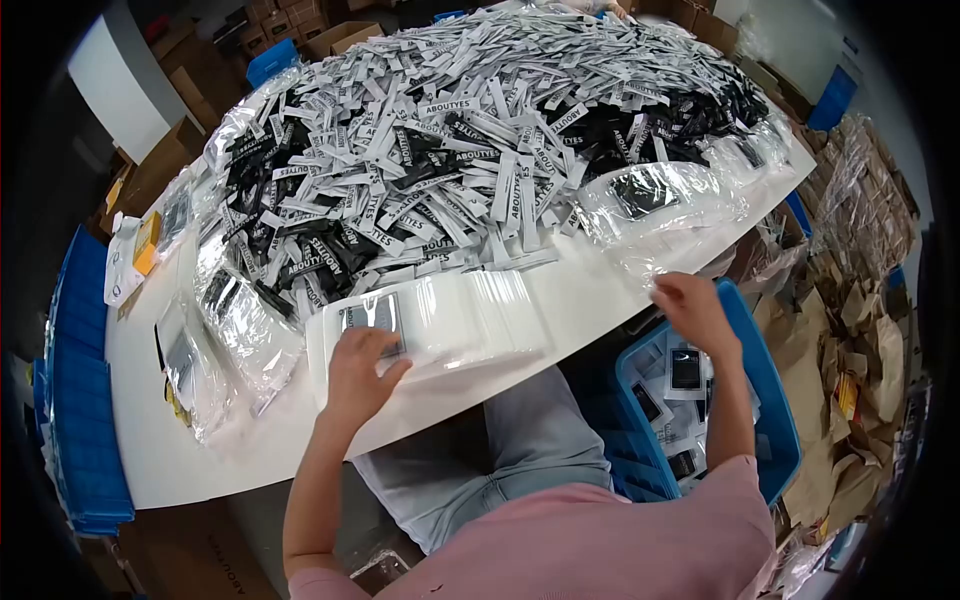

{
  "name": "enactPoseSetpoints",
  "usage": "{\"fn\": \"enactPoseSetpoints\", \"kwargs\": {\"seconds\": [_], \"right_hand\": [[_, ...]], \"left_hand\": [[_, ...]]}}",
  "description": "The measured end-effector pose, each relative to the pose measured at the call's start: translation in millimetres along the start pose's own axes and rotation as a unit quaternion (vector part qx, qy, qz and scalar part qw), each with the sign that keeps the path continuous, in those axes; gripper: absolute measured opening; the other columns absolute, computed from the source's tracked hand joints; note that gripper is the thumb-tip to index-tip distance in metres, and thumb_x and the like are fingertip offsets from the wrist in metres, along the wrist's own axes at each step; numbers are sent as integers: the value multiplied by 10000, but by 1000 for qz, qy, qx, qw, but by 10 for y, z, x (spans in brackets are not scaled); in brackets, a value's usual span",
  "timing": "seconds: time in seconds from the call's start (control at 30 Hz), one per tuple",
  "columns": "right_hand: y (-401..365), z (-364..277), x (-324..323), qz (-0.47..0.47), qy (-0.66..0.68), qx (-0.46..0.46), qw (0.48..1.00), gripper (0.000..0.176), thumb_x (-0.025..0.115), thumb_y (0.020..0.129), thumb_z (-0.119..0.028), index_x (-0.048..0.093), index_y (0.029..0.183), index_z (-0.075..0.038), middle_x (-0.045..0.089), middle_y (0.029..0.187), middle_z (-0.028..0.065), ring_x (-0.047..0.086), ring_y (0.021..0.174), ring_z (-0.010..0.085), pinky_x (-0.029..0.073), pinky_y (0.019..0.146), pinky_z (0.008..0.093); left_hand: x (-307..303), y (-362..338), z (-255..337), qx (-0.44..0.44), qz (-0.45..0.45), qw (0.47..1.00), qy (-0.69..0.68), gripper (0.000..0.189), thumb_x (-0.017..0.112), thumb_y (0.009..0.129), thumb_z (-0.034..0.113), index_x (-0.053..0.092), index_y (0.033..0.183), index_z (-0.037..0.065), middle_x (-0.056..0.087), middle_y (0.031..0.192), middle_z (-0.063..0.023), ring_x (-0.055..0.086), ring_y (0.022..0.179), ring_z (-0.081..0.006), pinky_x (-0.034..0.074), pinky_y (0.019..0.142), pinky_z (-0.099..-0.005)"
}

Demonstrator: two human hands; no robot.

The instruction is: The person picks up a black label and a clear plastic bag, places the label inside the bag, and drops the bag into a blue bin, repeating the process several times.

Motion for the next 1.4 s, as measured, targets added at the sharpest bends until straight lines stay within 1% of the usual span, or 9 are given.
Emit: {"fn": "enactPoseSetpoints", "kwargs": {"seconds": [0.1, 0.23, 0.33, 0.57, 0.67, 0.83, 1.07, 1.17, 1.4], "right_hand": [[617, -308, 790, 10, 95, -124, 988, 252, 648, 775, -97, 600, 1000, 5, 639, 837, 146, 625, 707, 210, 504, 641, 287], [1511, -513, 1567, 142, -154, -89, 974, 418, 616, 775, -146, 484, 1140, 10, 598, 884, 180, 603, 792, 324, 491, 713, 416], [1882, -247, 1899, 157, -52, -110, 980, 446, 598, 783, -189, 453, 1144, 29, 590, 879, 222, 594, 820, 346, 467, 735, 440], [2068, -786, 1566, 145, 250, -96, 953, 309, 531, 875, -262, 613, 723, -5, 571, 553, 133, 543, 483, 275, 427, 513, 362], [2516, -1002, 1774, 197, 11, -249, 948, 129, 552, 790, -139, 620, 758, -34, 636, 765, 117, 602, 692, 317, 482, 622, 406], [2945, -971, 2021, -62, -271, -237, 931, 95, 575, 725, -98, 632, 791, -59, 616, 825, 129, 606, 807, 321, 498, 690, 419], [3059, -784, 1620, -31, 187, -62, 980, 147, 544, 795, -124, 590, 803, 15, 638, 725, 148, 622, 600, 278, 495, 623, 372], [2954, -756, 1378, 142, 239, -94, 956, 160, 482, 846, -106, 593, 893, 0, 647, 771, 111, 616, 644, 189, 481, 606, 321], [2515, -460, 1226, -15, 686, 95, 721, 145, 387, 863, -105, 501, 898, -22, 615, 830, 145, 616, 709, 214, 524, 607, 336]], "left_hand": [[217, 114, 225, 39, -11, 996, 79, 653, 746, 651, 293, 497, 1193, 26, 434, 1219, -201, 413, 1128, -358, 349, 941, -432], [327, 106, 183, 74, 16, 987, 140, 605, 722, 681, 310, 511, 1178, 39, 439, 1222, -198, 418, 1129, -357, 339, 943, -457], [348, -19, 45, 111, 72, 984, 118, 563, 701, 678, 267, 524, 1171, 62, 445, 1248, -175, 432, 1127, -354, 326, 955, -460], [416, -109, -26, 125, 130, 972, 150, 555, 673, 661, 219, 525, 1181, 98, 467, 1244, -161, 453, 1133, -336, 311, 971, -468], [419, -126, -35, 117, 122, 975, 144, 556, 671, 663, 223, 524, 1185, 103, 466, 1246, -158, 453, 1136, -333, 312, 972, -467], [409, -118, -46, 119, 127, 975, 140, 560, 670, 664, 227, 522, 1193, 117, 468, 1248, -151, 455, 1136, -326, 316, 972, -465], [414, -119, -43, 115, 130, 975, 140, 552, 668, 666, 228, 525, 1187, 116, 469, 1245, -153, 456, 1134, -325, 318, 973, -462], [409, -119, -36, 115, 133, 975, 136, 547, 668, 665, 225, 529, 1181, 111, 469, 1244, -154, 455, 1135, -326, 318, 973, -463], [415, -134, -47, 121, 136, 973, 143, 525, 662, 685, 216, 532, 1180, 98, 473, 1242, -159, 455, 1134, -330, 319, 974, -457]]}}
Point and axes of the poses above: each hand's wrist, its own y-axis towards the middle knuckle, its own x-axis out of the palm, z = x × y, the point moved 3 cm from there along y, towards the middle knuckle
